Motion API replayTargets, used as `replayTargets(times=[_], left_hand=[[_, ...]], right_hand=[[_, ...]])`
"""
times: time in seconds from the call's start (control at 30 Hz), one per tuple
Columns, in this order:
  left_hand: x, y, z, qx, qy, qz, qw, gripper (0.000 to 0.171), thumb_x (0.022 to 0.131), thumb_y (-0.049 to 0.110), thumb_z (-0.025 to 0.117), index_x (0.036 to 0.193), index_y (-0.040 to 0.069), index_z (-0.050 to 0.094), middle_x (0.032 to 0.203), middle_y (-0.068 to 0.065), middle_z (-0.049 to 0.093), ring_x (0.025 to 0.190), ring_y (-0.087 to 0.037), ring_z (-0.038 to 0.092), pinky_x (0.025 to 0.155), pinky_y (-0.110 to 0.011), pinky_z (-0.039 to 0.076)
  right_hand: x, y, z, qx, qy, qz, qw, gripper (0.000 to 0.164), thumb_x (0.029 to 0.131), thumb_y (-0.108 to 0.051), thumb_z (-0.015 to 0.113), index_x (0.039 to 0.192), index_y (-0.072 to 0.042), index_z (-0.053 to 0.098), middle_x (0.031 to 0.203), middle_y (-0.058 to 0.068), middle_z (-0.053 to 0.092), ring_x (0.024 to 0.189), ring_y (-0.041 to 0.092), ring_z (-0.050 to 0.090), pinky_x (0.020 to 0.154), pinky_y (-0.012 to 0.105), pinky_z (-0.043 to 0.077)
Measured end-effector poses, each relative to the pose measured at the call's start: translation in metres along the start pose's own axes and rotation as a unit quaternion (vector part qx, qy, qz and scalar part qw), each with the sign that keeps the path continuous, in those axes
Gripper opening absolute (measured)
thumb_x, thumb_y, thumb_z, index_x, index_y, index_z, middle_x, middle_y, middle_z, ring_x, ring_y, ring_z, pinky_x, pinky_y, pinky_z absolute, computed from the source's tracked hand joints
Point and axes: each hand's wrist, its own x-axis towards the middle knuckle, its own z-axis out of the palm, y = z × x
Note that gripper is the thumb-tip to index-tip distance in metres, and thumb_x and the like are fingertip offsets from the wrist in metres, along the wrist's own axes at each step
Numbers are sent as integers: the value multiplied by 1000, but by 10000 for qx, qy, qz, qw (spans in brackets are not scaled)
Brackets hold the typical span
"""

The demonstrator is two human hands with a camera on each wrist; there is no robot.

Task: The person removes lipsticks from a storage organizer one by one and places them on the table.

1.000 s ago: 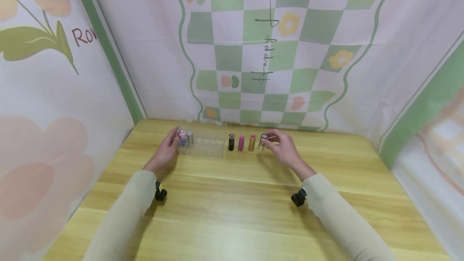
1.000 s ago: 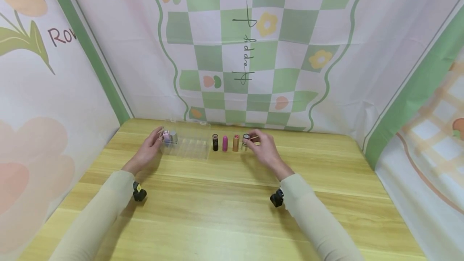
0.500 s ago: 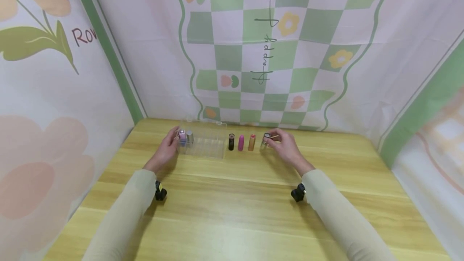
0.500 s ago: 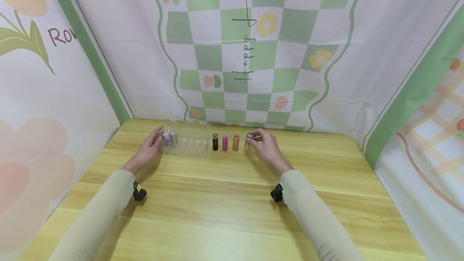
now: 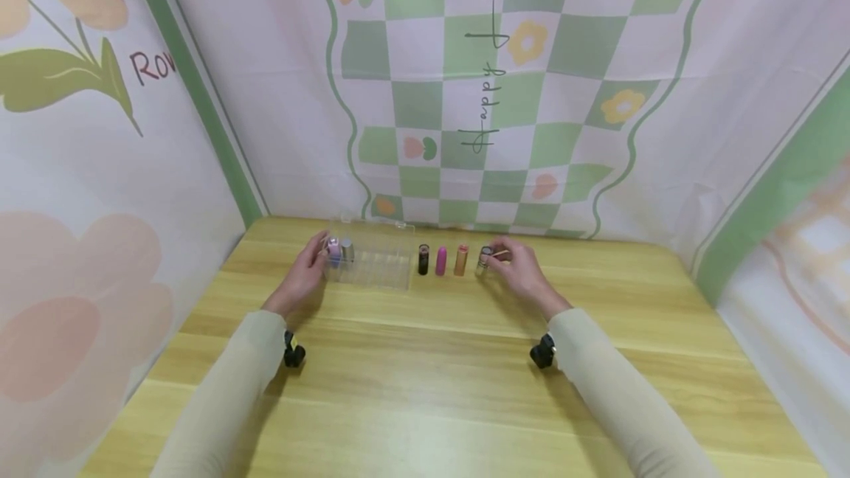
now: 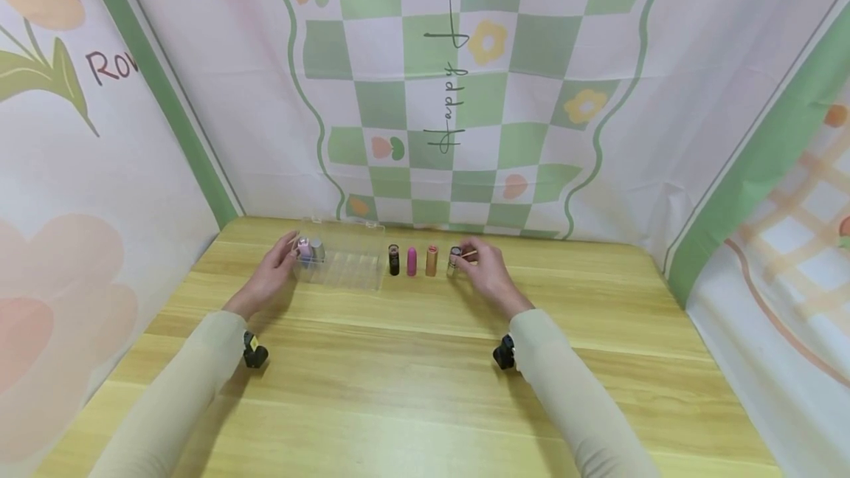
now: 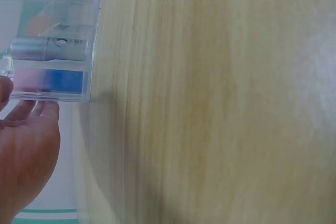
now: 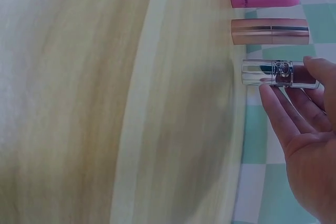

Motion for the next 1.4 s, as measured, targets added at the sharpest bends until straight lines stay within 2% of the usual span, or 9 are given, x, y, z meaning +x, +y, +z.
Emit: replayTargets(times=[0.6,0.8,1.03,1.4], left_hand=[[0,-2,0,67,19,69,10000,55,114,23,30,166,21,13,168,-19,19,153,-41,22,123,-59,23],[1,-4,0,103,38,71,9999,55,114,24,30,165,19,14,168,-19,21,153,-41,23,123,-59,24],[0,-1,-1,42,69,47,10000,55,114,22,30,166,18,13,168,-19,20,153,-42,22,124,-59,22],[0,-1,-1,32,52,12,10000,55,114,22,31,165,17,14,168,-19,20,153,-42,22,123,-59,23]], right_hand=[[-2,3,4,-60,-198,23,9998,28,94,-6,73,119,1,61,116,20,69,107,39,69,91,48,60],[-6,6,-1,-164,-300,-140,9993,37,93,-4,73,127,3,59,118,23,68,108,40,68,93,48,60],[-11,2,-13,-253,-352,-109,9990,52,94,-7,73,139,6,51,128,27,62,118,43,62,99,51,57],[-16,-7,-21,-301,-178,-379,9987,50,91,-4,74,135,8,53,124,27,63,113,43,63,97,54,57]])
